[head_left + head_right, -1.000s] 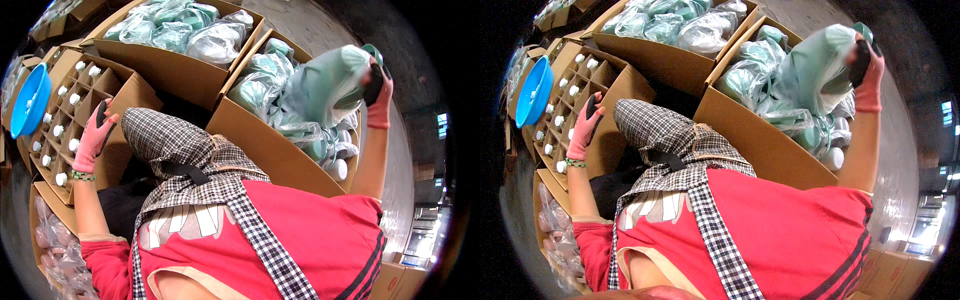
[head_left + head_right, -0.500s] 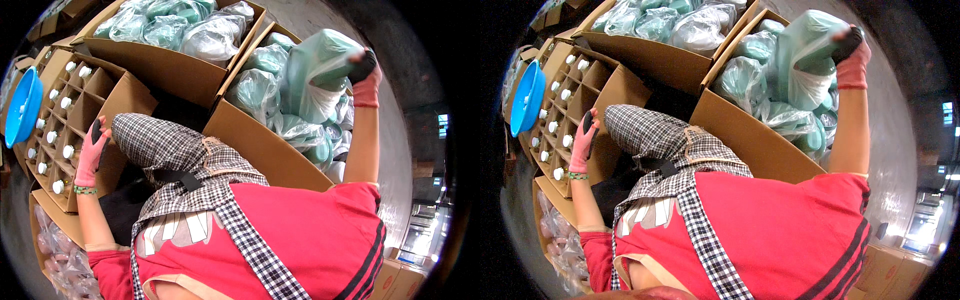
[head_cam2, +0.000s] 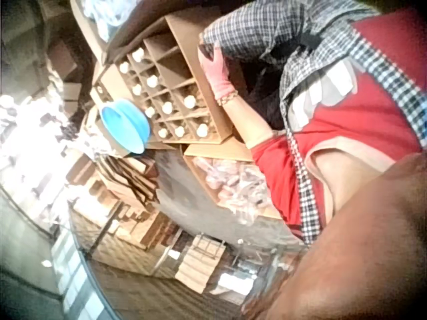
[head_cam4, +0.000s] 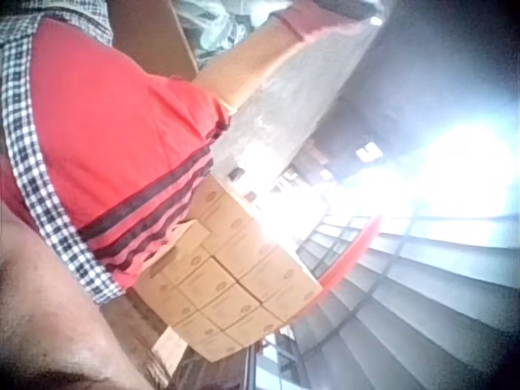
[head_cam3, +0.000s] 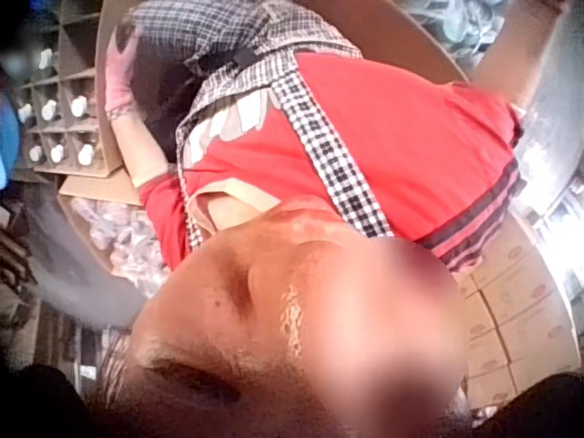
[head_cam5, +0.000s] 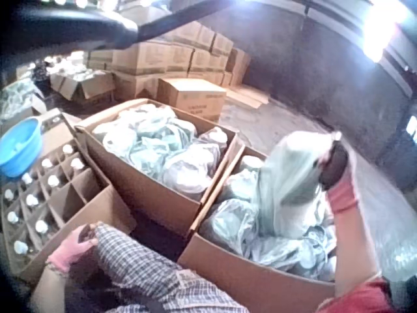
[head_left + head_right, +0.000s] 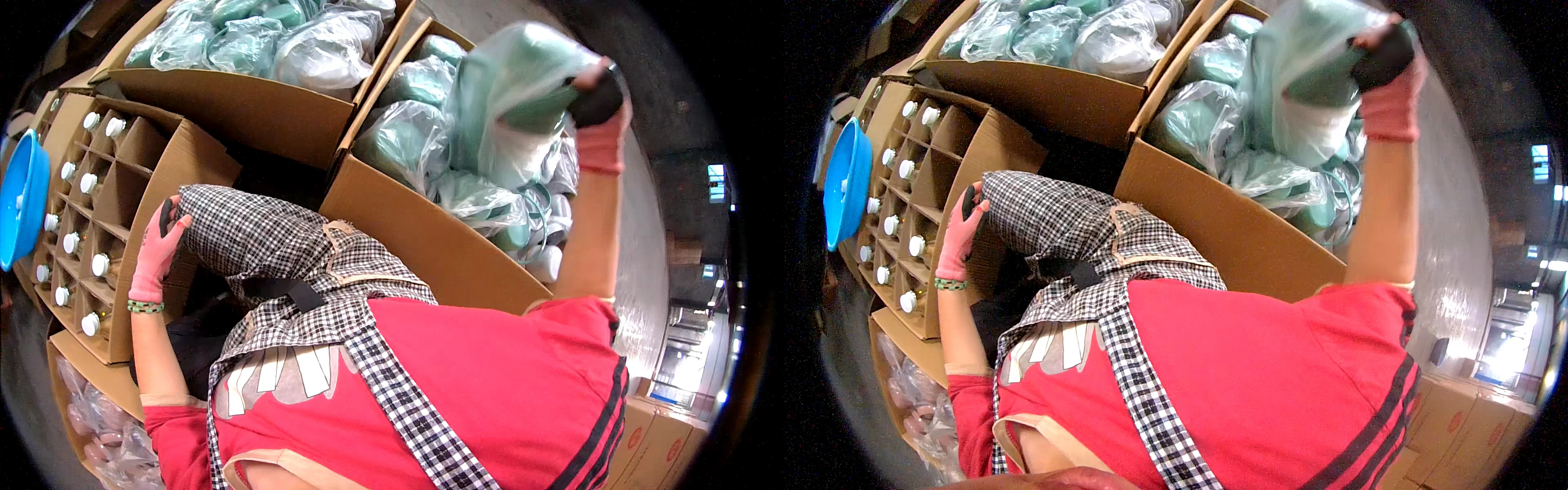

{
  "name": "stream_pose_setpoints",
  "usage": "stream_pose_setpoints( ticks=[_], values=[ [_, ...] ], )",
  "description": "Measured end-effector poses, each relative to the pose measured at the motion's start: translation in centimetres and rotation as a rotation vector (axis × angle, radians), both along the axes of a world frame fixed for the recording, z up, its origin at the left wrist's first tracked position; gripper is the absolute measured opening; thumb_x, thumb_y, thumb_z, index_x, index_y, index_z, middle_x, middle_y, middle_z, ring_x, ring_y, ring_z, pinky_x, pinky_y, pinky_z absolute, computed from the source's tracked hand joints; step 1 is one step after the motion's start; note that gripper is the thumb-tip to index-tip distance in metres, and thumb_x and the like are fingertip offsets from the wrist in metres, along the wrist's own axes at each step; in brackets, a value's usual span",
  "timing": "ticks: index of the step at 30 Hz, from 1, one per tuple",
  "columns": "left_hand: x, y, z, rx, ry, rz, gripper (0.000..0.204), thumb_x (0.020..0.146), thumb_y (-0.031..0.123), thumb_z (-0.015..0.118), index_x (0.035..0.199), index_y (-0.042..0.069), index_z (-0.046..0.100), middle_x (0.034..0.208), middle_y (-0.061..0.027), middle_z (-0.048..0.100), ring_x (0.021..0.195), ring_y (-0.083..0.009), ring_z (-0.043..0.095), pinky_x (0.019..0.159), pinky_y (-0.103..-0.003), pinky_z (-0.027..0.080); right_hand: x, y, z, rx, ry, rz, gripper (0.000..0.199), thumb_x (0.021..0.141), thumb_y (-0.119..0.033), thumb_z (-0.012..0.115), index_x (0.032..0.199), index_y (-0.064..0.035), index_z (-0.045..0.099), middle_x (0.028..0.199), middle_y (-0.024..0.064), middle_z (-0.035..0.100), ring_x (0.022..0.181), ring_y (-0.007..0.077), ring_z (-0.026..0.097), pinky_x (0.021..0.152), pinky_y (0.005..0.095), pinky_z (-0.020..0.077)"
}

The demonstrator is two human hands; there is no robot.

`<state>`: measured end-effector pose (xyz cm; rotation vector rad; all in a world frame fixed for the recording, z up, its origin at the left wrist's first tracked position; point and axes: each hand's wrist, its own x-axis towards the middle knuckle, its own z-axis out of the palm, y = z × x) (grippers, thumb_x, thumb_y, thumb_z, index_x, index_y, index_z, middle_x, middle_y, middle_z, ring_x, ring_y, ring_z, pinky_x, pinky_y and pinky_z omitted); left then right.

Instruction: The person sits on the floor in a warehouse and assembles teal electric kettles. They pick up a kettle body, insert a metal heating element, and screw on the lid. The person repeats this process for multiple units, handling them one at a time.

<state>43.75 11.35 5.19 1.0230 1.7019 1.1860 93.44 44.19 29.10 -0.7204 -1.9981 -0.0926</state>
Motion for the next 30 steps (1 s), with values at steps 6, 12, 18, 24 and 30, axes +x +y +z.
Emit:
stream_pose_setpoints(
  ticks=[6,12,18,24,30],
  values=[
    [-1.2,-0.9,-1.1,-0.046,0.033,-0.004,0.045,0.078,0.016,0.059,0.116,-0.002,0.043,0.111,-0.0083,0.049,0.102,-0.0154,0.045,0.088,-0.027,0.034,8.7,7.6,5.4,-0.018,-0.21,-0.161,0.015,0.077,-0.007,0.044,0.063,-0.0099,0.042,0.059,0.0018,0.045,0.057,0.0144,0.045,0.055,0.0248,0.0387],
    [-0.6,-1.6,-2.4,-0.012,0.041,0.049,0.046,0.078,0.017,0.059,0.117,0.0,0.043,0.114,-0.0094,0.048,0.105,-0.0161,0.043,0.089,-0.027,0.033,8.5,1.3,-1.1,-0.824,0.938,0.354,0.014,0.077,-0.01,0.047,0.063,-0.0111,0.043,0.056,-0.0006,0.043,0.049,0.0141,0.043,0.05,0.0279,0.04],
    [-1.7,-0.8,-3.1,-0.037,0.05,-0.006,0.046,0.078,0.019,0.059,0.117,0.001,0.043,0.116,-0.0103,0.047,0.107,-0.0173,0.042,0.09,-0.028,0.033,16.8,-0.4,-5.3,-1.111,1.306,0.348,0.02,0.079,-0.018,0.05,0.062,-0.0115,0.043,0.048,0.0001,0.038,0.042,0.0143,0.04,0.044,0.031,0.041],
    [0.6,-0.2,-2.8,-0.02,0.35,0.015,0.053,0.076,0.024,0.06,0.119,0.0,0.04,0.119,-0.0148,0.043,0.111,-0.0236,0.039,0.093,-0.032,0.031,8.8,-5.6,-19.4,-1.183,0.869,-0.26,0.029,0.076,-0.031,0.057,0.072,-0.0027,0.051,0.052,0.0082,0.046,0.043,0.0224,0.048,0.043,0.0356,0.0427],
    [0.0,-1.6,-2.5,-0.069,0.289,-0.005,0.055,0.076,0.024,0.059,0.121,0.001,0.038,0.122,-0.0148,0.041,0.113,-0.0237,0.038,0.094,-0.032,0.03,11.6,-1.0,-21.2,-1.437,0.623,-0.575,0.032,0.08,-0.031,0.052,0.09,-0.0008,0.052,0.072,0.014,0.056,0.056,0.025,0.053,0.053,0.0372,0.0441]
  ],
)
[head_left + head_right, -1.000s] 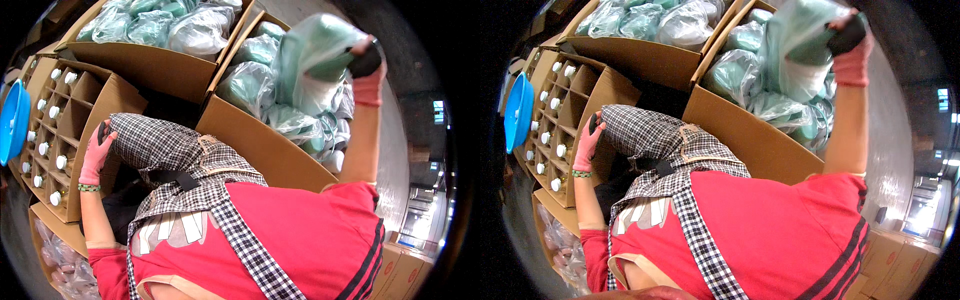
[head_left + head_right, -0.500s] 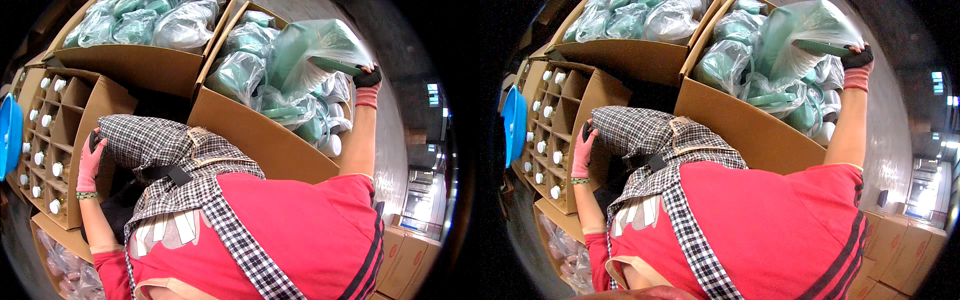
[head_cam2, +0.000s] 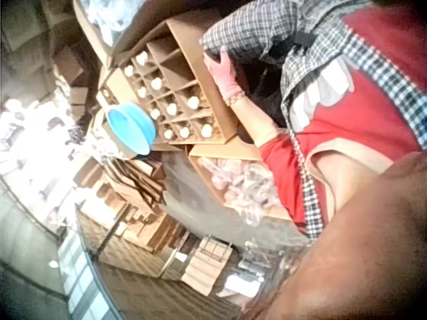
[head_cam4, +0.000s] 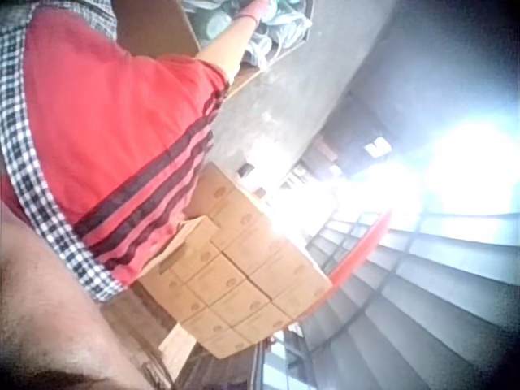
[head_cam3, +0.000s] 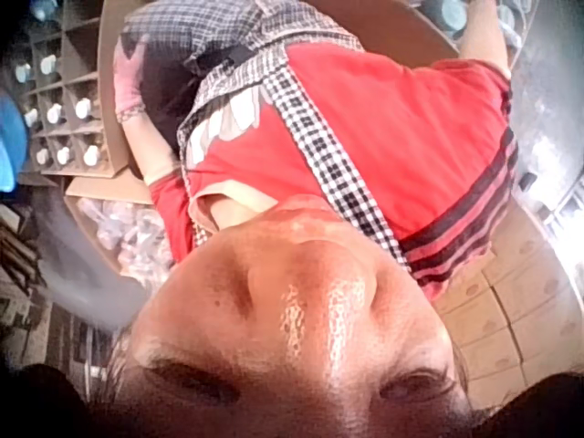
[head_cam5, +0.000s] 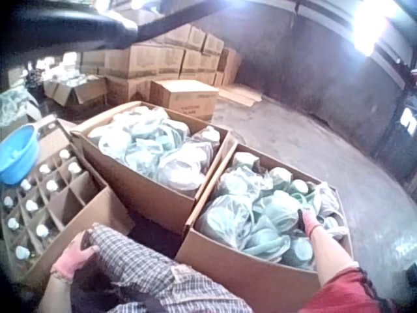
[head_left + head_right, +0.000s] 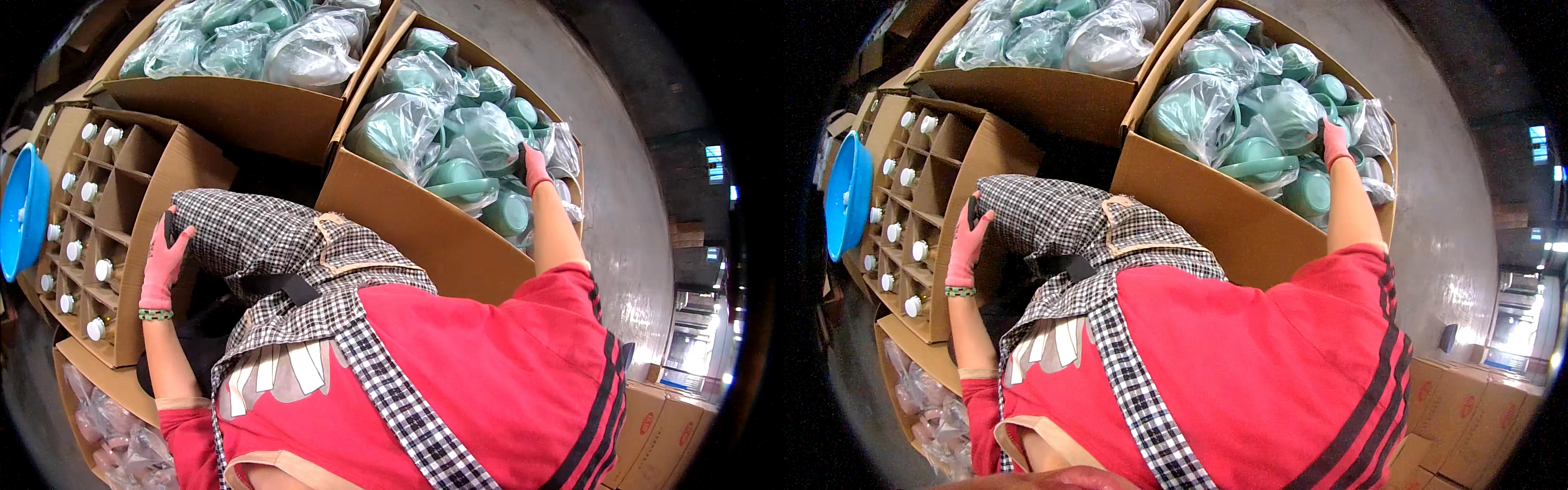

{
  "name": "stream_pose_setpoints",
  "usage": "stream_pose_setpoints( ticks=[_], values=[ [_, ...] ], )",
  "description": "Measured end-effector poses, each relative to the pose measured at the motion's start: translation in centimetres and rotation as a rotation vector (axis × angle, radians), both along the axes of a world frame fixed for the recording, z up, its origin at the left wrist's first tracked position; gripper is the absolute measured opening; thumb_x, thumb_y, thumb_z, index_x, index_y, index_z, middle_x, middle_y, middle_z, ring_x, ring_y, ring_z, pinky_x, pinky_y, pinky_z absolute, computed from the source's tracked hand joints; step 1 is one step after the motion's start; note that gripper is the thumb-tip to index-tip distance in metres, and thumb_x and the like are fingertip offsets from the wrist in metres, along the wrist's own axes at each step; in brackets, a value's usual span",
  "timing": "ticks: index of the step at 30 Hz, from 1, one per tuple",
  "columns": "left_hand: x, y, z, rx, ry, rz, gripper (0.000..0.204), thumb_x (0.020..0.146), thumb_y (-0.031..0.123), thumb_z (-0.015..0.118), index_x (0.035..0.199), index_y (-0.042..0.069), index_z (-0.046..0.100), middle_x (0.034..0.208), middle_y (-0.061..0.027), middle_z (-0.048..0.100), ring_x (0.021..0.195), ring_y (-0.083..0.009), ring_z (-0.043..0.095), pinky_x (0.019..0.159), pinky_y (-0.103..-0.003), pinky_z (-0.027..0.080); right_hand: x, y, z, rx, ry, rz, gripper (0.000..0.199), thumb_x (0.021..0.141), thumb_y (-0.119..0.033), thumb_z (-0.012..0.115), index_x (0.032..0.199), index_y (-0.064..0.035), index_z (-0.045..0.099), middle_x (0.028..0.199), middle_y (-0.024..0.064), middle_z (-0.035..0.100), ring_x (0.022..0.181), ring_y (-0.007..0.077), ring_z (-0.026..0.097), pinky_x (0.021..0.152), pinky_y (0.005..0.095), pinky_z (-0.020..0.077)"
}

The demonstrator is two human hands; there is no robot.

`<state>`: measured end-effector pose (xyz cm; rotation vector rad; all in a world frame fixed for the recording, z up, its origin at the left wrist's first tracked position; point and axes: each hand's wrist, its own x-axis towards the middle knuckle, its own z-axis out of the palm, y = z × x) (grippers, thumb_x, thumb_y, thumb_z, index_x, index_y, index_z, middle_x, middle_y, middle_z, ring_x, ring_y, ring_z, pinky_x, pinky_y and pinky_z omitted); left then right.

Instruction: The person sits on the floor in a warehouse and assembles teal electric kettles. They pick up a kettle body, insert a metal heating element, and screw on the lid. The person repeats this process for multiple units, handling them one at a time.

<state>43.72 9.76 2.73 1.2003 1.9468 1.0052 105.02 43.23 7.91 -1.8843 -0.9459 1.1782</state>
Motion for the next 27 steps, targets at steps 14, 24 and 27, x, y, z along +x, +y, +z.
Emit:
stream_pose_setpoints(
  ticks=[14,24,27],
  values=[
    [2.1,4.3,4.8,-0.041,0.161,-0.055,0.051,0.076,0.022,0.058,0.119,0.001,0.04,0.116,-0.0157,0.045,0.109,-0.0256,0.042,0.092,-0.032,0.032,-7.4,14.2,-4.8,0.455,-0.542,0.09,0.083,0.06,-0.055,0.064,0.111,0.0068,0.042,0.11,0.0278,0.047,0.105,0.0371,0.044,0.087,0.0372,0.0362],
    [2.2,3.5,5.0,-0.106,0.176,-0.063,0.049,0.074,0.017,0.06,0.116,0.0,0.042,0.117,-0.0156,0.045,0.11,-0.0268,0.041,0.093,-0.032,0.031,-5.4,18.2,-13.5,0.344,-0.698,0.553,0.04,0.067,-0.023,0.064,0.098,0.0008,0.055,0.08,0.0086,0.059,0.066,0.016,0.052,0.062,0.0311,0.0431],
    [2.0,2.3,5.0,-0.128,0.197,-0.015,0.049,0.073,0.016,0.06,0.116,0.0,0.042,0.118,-0.0157,0.044,0.111,-0.0271,0.041,0.094,-0.032,0.03,-11.2,15.0,-4.1,0.064,-0.853,0.738,0.047,0.063,-0.026,0.068,0.098,0.0028,0.055,0.08,0.0094,0.061,0.065,0.0151,0.054,0.063,0.0293,0.0442]
  ],
)
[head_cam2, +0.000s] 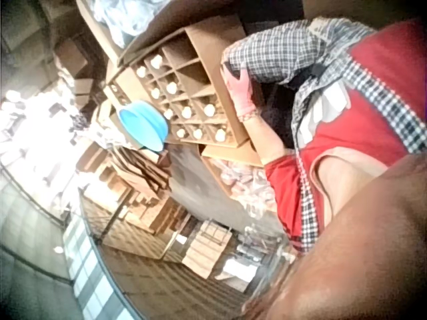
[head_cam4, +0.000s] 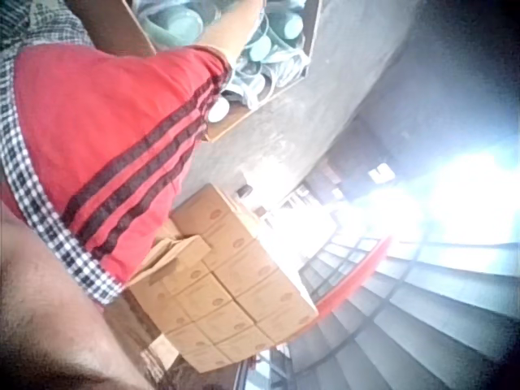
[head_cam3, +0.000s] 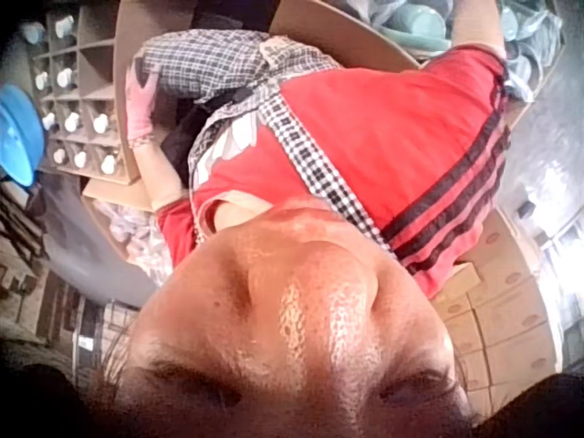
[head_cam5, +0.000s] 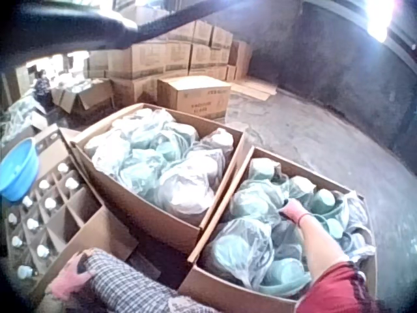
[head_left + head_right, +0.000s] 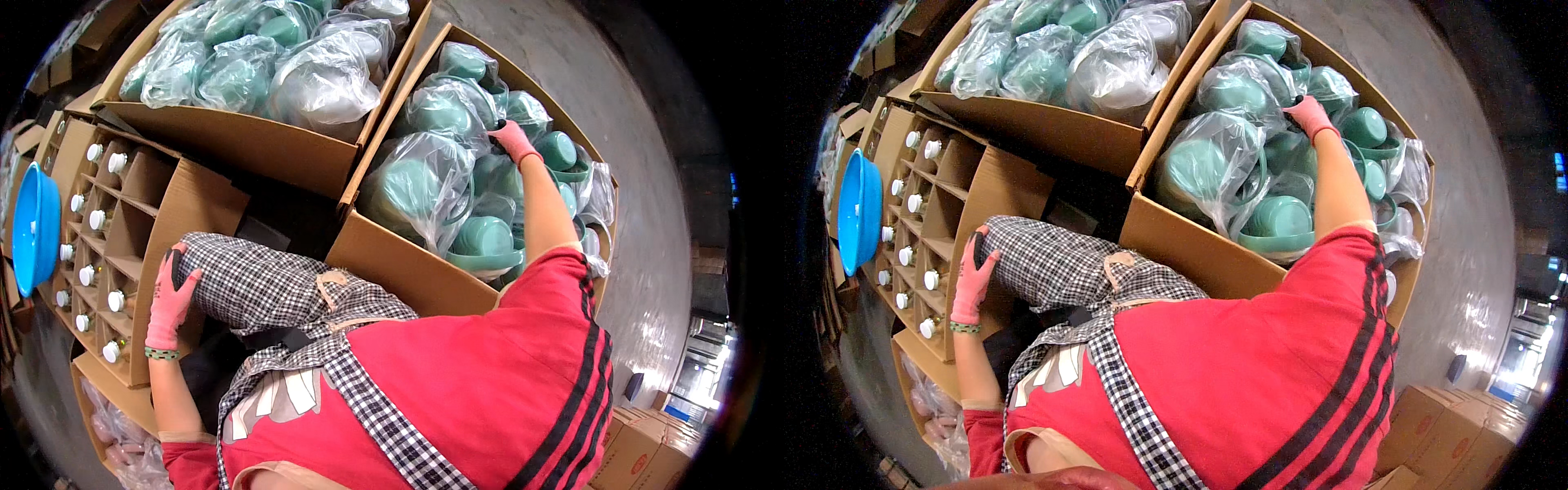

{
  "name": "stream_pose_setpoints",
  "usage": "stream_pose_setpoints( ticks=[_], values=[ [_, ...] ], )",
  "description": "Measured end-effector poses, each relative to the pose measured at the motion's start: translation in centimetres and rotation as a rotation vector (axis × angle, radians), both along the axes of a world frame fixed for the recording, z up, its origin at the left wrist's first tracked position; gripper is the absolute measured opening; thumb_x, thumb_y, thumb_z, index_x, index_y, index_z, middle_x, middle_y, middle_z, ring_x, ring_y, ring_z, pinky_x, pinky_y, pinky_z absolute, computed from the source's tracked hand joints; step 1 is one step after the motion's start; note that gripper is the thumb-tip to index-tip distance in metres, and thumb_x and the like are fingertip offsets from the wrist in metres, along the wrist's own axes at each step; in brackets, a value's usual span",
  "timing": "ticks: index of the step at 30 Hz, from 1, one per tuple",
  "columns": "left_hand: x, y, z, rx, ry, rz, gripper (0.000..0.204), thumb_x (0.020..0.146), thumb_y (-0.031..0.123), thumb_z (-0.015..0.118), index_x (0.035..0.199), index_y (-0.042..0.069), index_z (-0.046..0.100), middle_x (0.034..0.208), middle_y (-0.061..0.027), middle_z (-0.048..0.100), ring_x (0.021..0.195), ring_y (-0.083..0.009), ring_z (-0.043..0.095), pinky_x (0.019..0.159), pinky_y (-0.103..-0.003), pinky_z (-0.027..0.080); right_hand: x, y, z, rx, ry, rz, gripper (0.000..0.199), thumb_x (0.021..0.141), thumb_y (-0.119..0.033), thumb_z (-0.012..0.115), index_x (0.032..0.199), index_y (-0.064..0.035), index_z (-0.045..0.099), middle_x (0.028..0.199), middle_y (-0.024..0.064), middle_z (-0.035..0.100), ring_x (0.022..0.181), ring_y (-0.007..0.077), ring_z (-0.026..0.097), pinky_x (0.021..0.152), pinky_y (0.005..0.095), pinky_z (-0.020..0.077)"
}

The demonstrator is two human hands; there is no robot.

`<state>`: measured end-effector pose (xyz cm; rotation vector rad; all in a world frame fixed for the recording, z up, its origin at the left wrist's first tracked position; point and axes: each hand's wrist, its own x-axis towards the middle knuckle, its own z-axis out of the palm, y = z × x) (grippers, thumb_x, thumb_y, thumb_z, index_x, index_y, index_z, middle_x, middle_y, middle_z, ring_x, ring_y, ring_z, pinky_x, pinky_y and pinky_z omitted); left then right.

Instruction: The person sits on the floor in a warehouse and assembles teal electric kettles. They pick up a kettle body, insert a metal heating element, and screw on the lid. The person repeats this process for multiple units, handling them one at a time.

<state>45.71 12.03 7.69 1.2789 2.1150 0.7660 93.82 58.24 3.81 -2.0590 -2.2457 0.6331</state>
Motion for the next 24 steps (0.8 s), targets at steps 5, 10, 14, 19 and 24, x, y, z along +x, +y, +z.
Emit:
stream_pose_setpoints(
  ticks=[5,10,14,19,24],
  values=[
    [-0.4,0.7,-1.0,0.037,-0.011,-0.043,0.049,0.074,0.017,0.06,0.116,0.0,0.042,0.117,-0.016,0.044,0.111,-0.0279,0.04,0.094,-0.033,0.031,-1.3,-4.7,14.3,-0.046,0.415,-0.056,0.047,0.059,-0.038,0.074,0.083,0.0007,0.06,0.069,0.0012,0.054,0.057,0.0089,0.046,0.053,0.0214,0.0382],
    [-0.6,1.1,-0.9,0.049,-0.015,-0.105,0.049,0.075,0.019,0.058,0.116,0.0,0.042,0.117,-0.0162,0.044,0.111,-0.0279,0.041,0.093,-0.033,0.031,-2.4,-6.9,20.8,0.304,0.425,0.009,0.033,0.06,-0.021,0.074,0.076,0.0005,0.055,0.064,-0.0007,0.051,0.056,0.0076,0.046,0.051,0.0225,0.0386],
    [-0.6,1.1,-1.3,0.122,0.008,-0.172,0.046,0.074,0.02,0.059,0.113,0.0,0.045,0.116,-0.0154,0.045,0.11,-0.0277,0.042,0.092,-0.033,0.032,-3.8,-9.0,27.2,0.508,0.648,0.101,0.018,0.068,-0.012,0.067,0.079,-0.0023,0.058,0.068,-0.0006,0.055,0.057,0.0063,0.05,0.051,0.0202,0.0415],
    [0.0,-0.9,-0.8,0.249,-0.009,-0.038,0.048,0.073,0.021,0.06,0.114,0.0,0.044,0.114,-0.0161,0.045,0.108,-0.0282,0.042,0.091,-0.032,0.032,-10.1,-16.6,34.6,0.485,0.734,0.463,0.023,0.079,-0.012,0.056,0.098,-0.0002,0.055,0.087,0.0053,0.061,0.075,0.0088,0.055,0.069,0.0191,0.0433],
    [1.8,-0.3,3.2,0.581,0.127,-0.05,0.061,0.069,0.022,0.065,0.118,-0.001,0.038,0.117,-0.0174,0.043,0.112,-0.0289,0.039,0.094,-0.033,0.03,-14.7,-22.3,39.3,0.422,0.805,0.633,0.034,0.082,-0.02,0.053,0.108,0.0023,0.05,0.101,0.0074,0.058,0.076,0.0075,0.053,0.072,0.0192,0.0422]
  ],
)
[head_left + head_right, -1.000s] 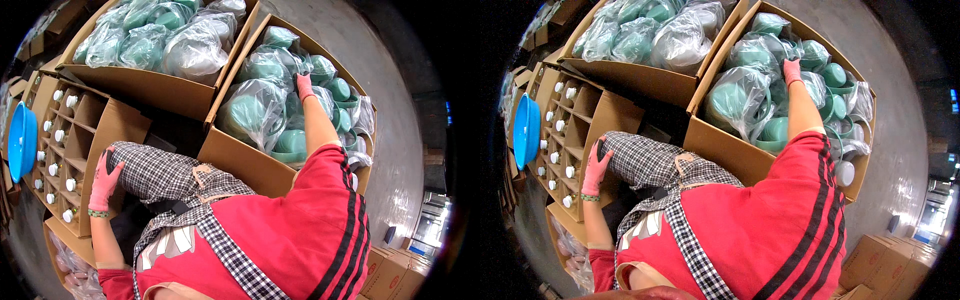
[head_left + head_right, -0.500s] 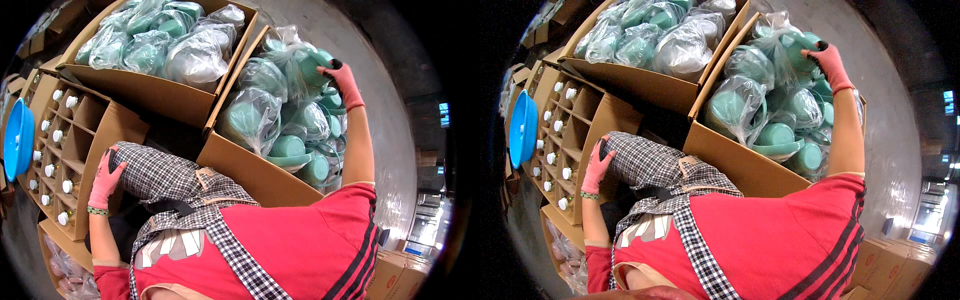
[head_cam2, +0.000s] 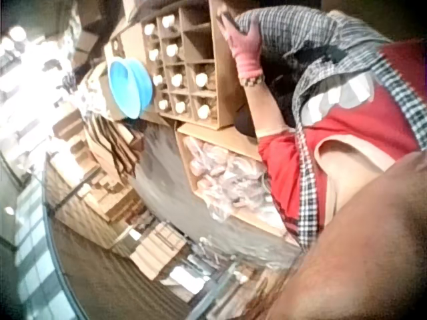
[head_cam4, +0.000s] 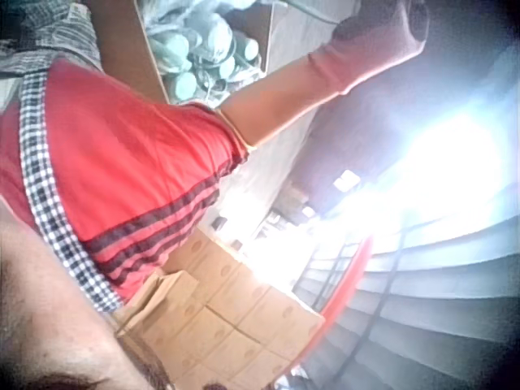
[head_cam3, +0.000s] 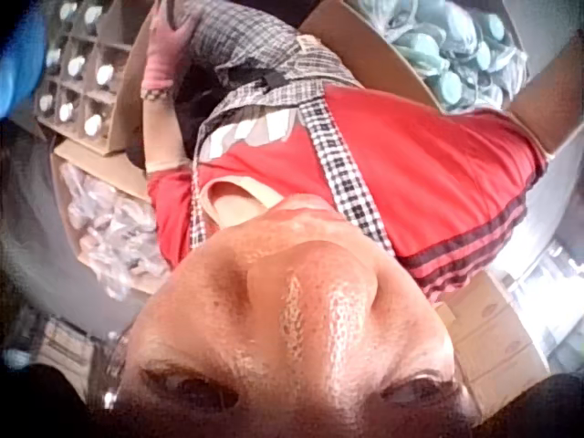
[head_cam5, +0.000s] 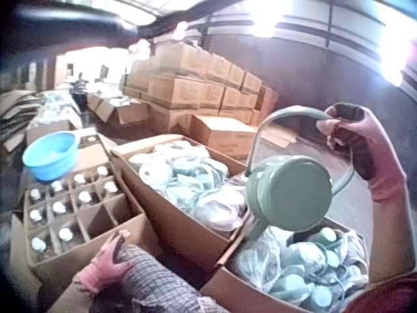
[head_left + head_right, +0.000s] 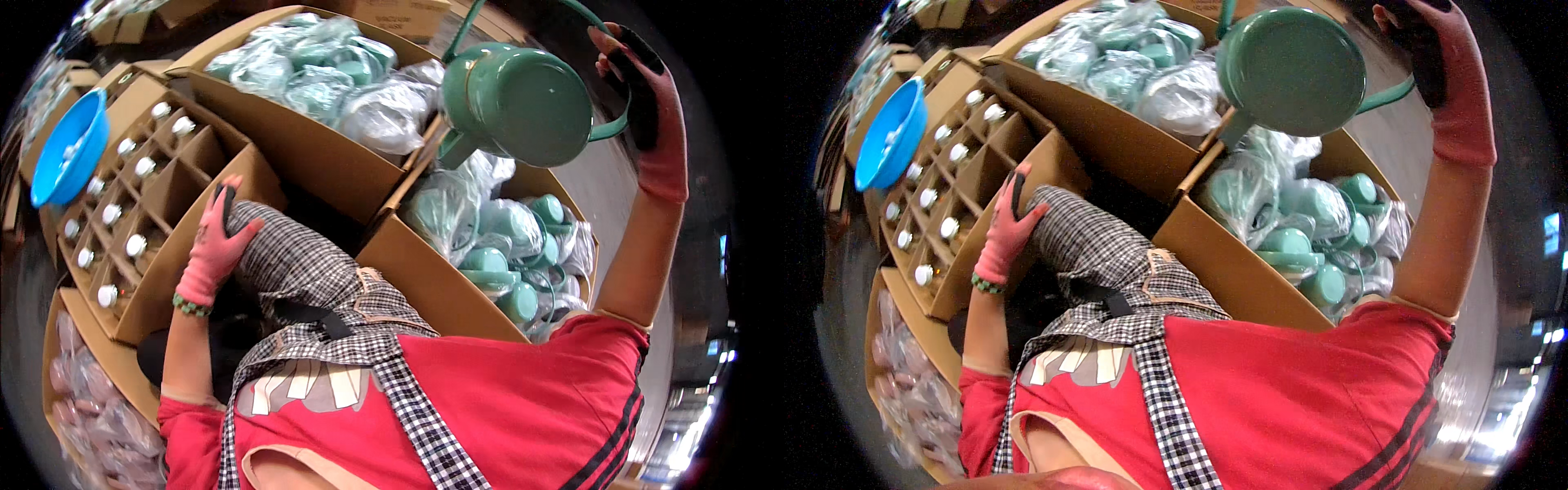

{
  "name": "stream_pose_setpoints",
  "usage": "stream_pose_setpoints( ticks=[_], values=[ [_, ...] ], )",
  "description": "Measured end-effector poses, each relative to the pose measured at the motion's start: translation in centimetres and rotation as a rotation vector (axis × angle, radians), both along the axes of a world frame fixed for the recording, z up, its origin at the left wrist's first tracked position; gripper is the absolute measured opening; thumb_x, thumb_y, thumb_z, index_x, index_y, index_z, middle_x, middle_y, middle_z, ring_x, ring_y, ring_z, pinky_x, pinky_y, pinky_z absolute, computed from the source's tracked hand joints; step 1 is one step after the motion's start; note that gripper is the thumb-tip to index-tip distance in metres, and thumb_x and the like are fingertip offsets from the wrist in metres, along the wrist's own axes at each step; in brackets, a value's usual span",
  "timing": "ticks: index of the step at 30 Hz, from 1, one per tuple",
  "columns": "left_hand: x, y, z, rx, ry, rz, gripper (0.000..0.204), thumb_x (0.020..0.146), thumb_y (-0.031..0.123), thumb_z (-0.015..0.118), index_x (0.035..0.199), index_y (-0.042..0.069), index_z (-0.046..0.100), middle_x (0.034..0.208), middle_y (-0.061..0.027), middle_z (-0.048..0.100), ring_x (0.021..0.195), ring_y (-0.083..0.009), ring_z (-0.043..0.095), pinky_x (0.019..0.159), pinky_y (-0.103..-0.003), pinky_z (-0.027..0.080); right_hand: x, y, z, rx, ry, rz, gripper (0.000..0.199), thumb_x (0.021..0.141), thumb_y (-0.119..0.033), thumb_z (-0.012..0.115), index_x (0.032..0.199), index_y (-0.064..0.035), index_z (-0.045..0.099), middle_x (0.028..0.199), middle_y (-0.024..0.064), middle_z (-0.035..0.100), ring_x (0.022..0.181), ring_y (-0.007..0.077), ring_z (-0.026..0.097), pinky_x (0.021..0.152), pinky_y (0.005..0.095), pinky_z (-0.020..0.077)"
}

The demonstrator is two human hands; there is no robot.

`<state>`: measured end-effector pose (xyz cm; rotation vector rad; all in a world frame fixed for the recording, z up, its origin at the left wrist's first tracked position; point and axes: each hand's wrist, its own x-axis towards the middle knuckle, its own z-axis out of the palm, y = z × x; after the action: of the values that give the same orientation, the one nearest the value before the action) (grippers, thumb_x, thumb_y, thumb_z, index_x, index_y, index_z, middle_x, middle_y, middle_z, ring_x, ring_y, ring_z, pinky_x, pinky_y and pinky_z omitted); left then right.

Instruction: The person sits on the floor in a warehouse and assembles teal electric kettles. They pick up a kettle body, insert a metal heating element, and screw on the lid. The person repeats this process for multiple units, handling them one at a time.

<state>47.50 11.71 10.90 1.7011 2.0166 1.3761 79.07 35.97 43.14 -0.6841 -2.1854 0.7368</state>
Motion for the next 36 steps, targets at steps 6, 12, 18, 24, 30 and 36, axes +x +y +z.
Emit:
stream_pose_setpoints(
  ticks=[6,12,18,24,30,36],
  values=[
    [3.2,-0.3,2.1,0.411,0.245,0.259,0.106,0.043,0.046,0.078,0.125,0.003,0.026,0.128,-0.0234,0.024,0.116,-0.0393,0.029,0.095,-0.044,0.03,-9.3,-8.2,-1.4,-0.287,0.214,0.443,0.039,0.082,-0.022,0.051,0.11,0.0051,0.046,0.078,0.0052,0.055,0.072,0.0138,0.052,0.073,0.024,0.0432],
    [0.7,-6.1,3.1,0.659,0.104,0.401,0.031,0.055,0.002,0.071,0.078,-0.002,0.052,0.118,-0.0211,0.042,0.107,-0.0335,0.045,0.089,-0.035,0.037,-15.4,-9.9,-3.4,-0.325,0.008,0.713,0.04,0.085,-0.02,0.048,0.117,0.0031,0.042,0.081,0.0018,0.053,0.083,0.0128,0.048,0.084,0.0274,0.038],
    [3.6,-15.0,3.9,0.341,-0.121,0.469,0.025,0.055,0.007,0.073,0.069,-0.003,0.054,0.118,-0.0218,0.044,0.108,-0.0311,0.046,0.087,-0.033,0.038,-18.8,-9.8,-9.1,0.933,-0.028,0.908,0.046,0.081,-0.021,0.047,0.118,0.0048,0.039,0.122,0.0221,0.038,0.117,0.0331,0.035,0.098,0.0353,0.0235],
    [6.8,-16.3,3.3,0.112,-0.107,0.473,0.026,0.06,0.011,0.07,0.071,-0.005,0.054,0.12,-0.0233,0.042,0.106,-0.0316,0.047,0.087,-0.033,0.037,-16.9,-12.4,-13.5,0.574,-0.471,0.511,0.048,0.077,-0.019,0.046,0.122,-0.0043,0.036,0.107,0.0193,0.05,0.095,0.0289,0.051,0.086,0.0347,0.0378],
    [6.6,-15.5,2.9,0.074,-0.147,0.423,0.022,0.058,0.006,0.07,0.07,-0.003,0.055,0.119,-0.026,0.041,0.107,-0.0341,0.046,0.087,-0.033,0.037,-15.2,-12.1,-11.2,0.159,-0.574,0.527,0.09,0.062,-0.058,0.062,0.122,0.003,0.035,0.104,0.0128,0.051,0.093,0.0193,0.051,0.083,0.0292,0.0374],
    [5.7,-14.9,1.9,0.15,-0.058,0.405,0.025,0.055,0.007,0.069,0.074,-0.002,0.055,0.119,-0.029,0.038,0.106,-0.0399,0.043,0.085,-0.036,0.039,-14.9,-11.3,-8.4,-0.368,-0.749,0.475,0.097,0.059,-0.067,0.057,0.124,0.001,0.033,0.087,0.0134,0.058,0.067,0.0153,0.059,0.059,0.0209,0.0472]
  ],
)
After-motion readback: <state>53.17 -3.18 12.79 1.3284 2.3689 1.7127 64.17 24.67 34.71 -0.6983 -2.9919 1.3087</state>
